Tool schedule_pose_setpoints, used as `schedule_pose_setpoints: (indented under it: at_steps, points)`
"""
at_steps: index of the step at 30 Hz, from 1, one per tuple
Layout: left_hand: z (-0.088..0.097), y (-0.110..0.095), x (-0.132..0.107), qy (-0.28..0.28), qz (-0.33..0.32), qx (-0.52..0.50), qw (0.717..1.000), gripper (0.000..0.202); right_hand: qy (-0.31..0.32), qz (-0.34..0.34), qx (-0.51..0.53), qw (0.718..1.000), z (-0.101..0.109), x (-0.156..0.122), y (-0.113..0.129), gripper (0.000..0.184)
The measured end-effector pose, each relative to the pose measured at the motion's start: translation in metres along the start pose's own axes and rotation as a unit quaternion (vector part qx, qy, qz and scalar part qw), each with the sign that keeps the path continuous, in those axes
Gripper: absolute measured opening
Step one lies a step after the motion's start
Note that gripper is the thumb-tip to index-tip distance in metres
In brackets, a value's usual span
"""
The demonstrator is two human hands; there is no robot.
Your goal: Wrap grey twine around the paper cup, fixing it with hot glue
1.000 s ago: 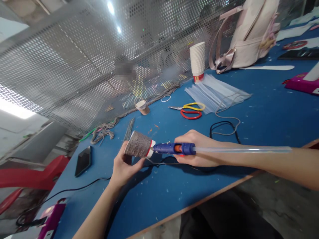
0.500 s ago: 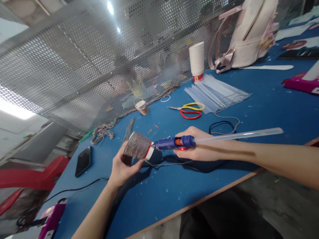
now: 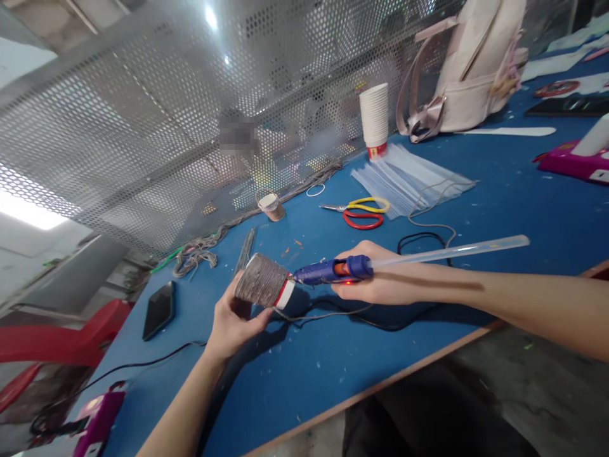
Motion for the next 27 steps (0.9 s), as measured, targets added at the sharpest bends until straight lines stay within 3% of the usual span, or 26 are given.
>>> schedule_pose_setpoints:
  at_steps: [11, 27]
  points:
    - [-0.003, -0.009, 0.001, 0.019, -0.034, -0.002, 0.999, 0.044, -0.007, -0.037, -0.007, 0.999, 0.004, 0.002, -0.004, 0.023]
    - [-0.004, -0.012, 0.001, 0.013, -0.02, -0.001, 1.0, 0.042, -0.002, 0.003, -0.011, 1.0, 0.001, 0.001, 0.0, 0.021]
Point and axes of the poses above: each hand's wrist, its own x-axis towards the middle knuckle, its own z-axis out of the back of the hand, y = z × x, the point moved 9 cm from there along x, towards the middle knuckle, and after that the axes turned 2 degrees about y, right-handed, at the moved point
